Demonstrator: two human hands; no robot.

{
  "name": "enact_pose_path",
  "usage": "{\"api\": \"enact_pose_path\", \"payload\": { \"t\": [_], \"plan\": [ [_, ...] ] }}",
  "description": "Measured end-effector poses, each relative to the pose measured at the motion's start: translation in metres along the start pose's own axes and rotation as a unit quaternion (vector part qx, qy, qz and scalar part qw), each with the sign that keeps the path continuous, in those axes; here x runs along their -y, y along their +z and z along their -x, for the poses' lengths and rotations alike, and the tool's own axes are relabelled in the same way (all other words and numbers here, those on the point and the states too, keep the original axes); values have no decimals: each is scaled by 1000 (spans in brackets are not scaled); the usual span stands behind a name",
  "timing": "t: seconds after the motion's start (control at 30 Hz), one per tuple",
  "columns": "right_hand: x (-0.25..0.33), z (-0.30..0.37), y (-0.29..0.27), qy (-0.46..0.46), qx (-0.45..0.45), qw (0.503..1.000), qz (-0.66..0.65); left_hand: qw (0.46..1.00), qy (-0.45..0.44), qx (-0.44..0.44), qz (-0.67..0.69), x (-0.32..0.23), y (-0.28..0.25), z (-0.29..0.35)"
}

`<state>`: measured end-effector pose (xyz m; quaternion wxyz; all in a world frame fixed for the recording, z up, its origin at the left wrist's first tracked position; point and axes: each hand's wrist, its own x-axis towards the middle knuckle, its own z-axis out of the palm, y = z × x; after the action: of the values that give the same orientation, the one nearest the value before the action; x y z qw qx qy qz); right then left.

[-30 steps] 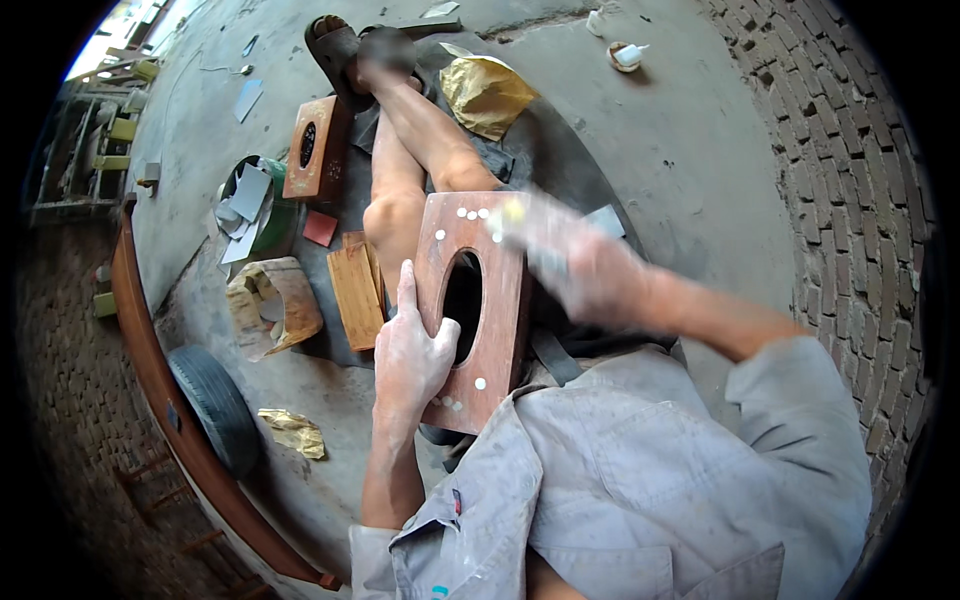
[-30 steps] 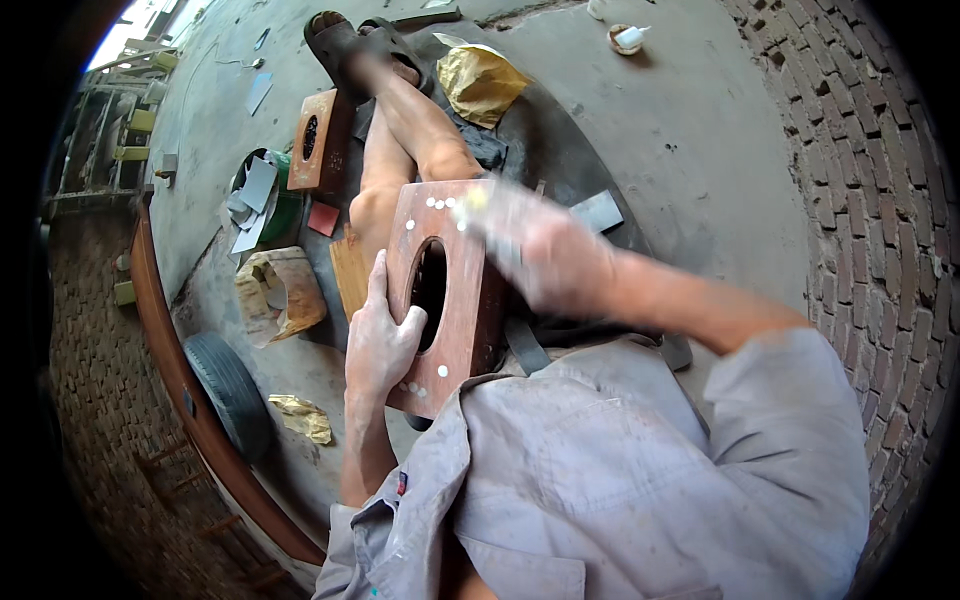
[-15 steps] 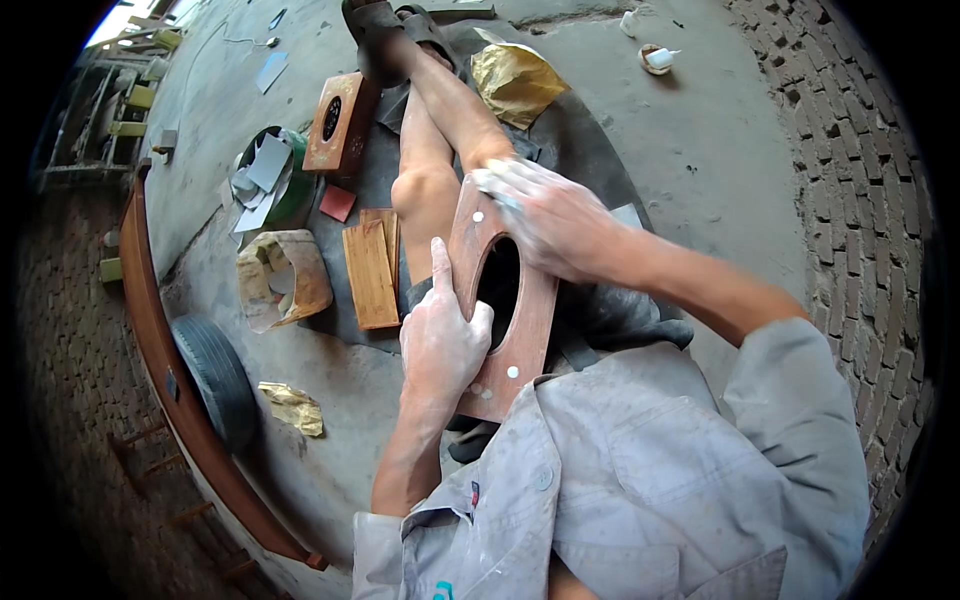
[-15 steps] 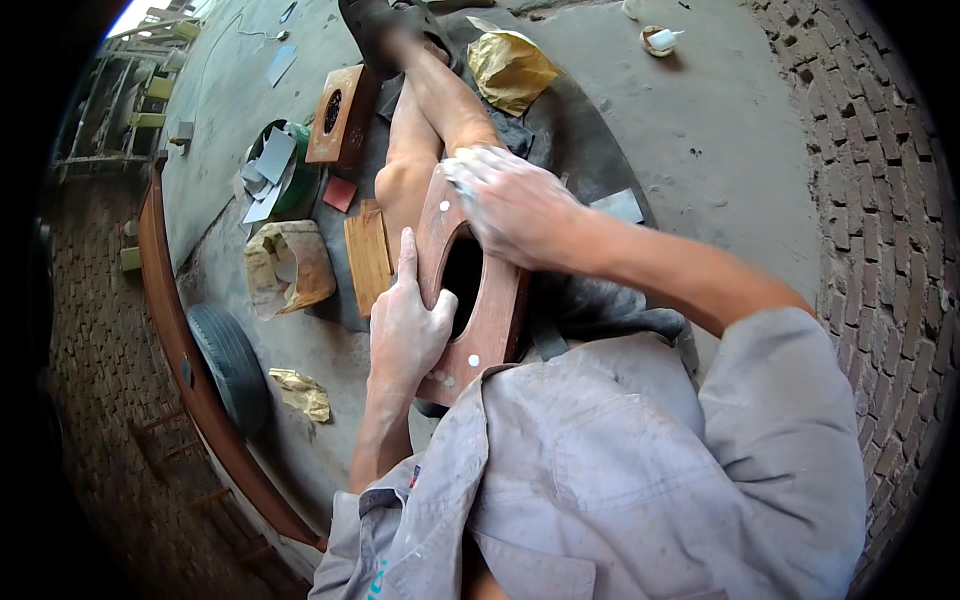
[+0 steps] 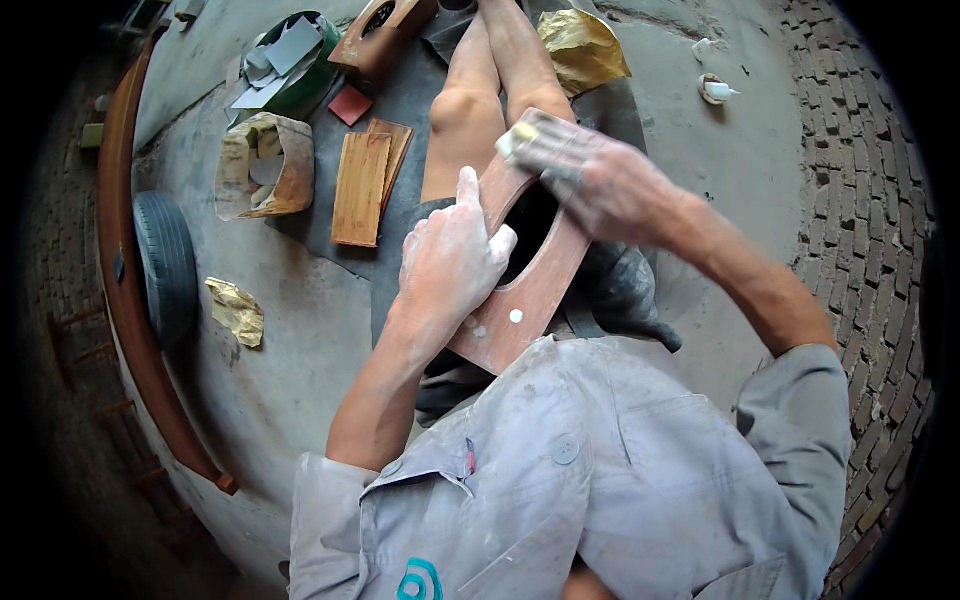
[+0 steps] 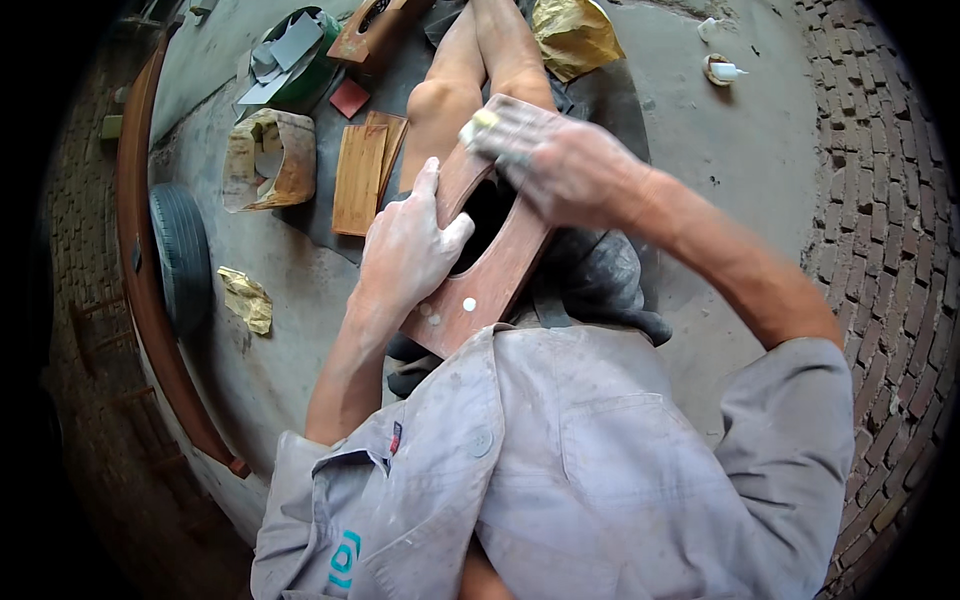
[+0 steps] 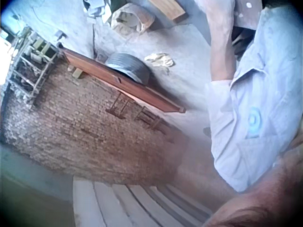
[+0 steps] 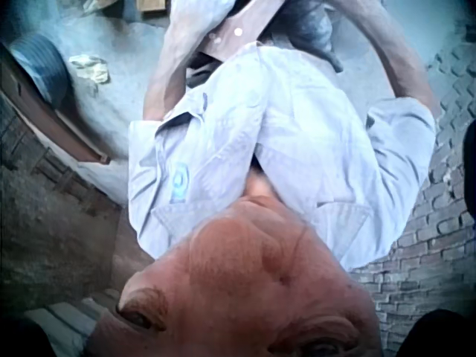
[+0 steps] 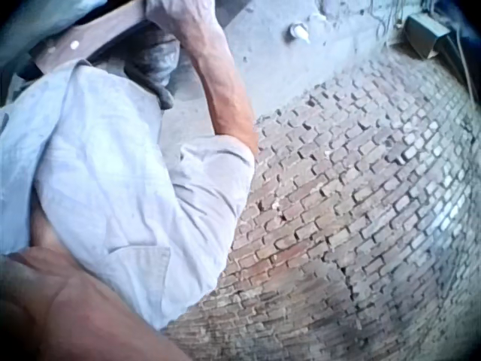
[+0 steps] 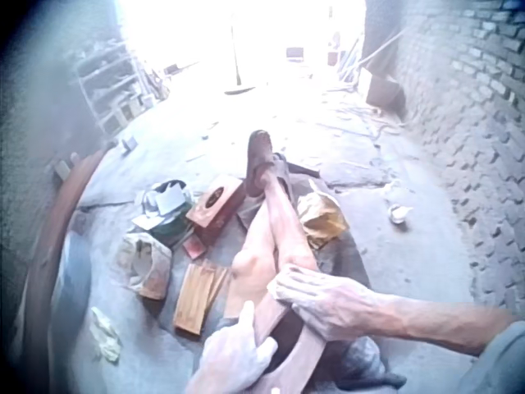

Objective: The person sits on the floor and sands a rectangular wooden piece with a central oval cutout using a sanding block. They repeatedly rub the surface and edges, occasionally flipping the piece to work on different sides.

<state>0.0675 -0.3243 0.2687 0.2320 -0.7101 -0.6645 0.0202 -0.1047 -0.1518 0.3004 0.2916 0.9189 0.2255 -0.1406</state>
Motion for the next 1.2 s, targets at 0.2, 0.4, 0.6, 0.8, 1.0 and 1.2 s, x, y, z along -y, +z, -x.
{"api": "enact_pose_path", "payload": {
  "t": [0.2,0.4,0.6,0.8,1.0,1.2],
  "plan": [
    [38,-5,11,15,-23,999,-38,1000,-22,9,-7,1,-1,-2],
    [2,-6,-7,60,-1,998,-4,999,-34,22,6,-2,-5,0],
    [4,-3,-9,49,11,999,-9,998,-49,31,20,-5,-8,1],
    [40,1,-3,13,-10,1000,-4,998,-55,31,26,-3,-6,2],
    [50,7,0,48,35,997,-57,998,-56,31,27,0,-3,0],
    [17,6,-11,28,0,999,37,999,-28,-9,30,5,2,2]
  ]
}}
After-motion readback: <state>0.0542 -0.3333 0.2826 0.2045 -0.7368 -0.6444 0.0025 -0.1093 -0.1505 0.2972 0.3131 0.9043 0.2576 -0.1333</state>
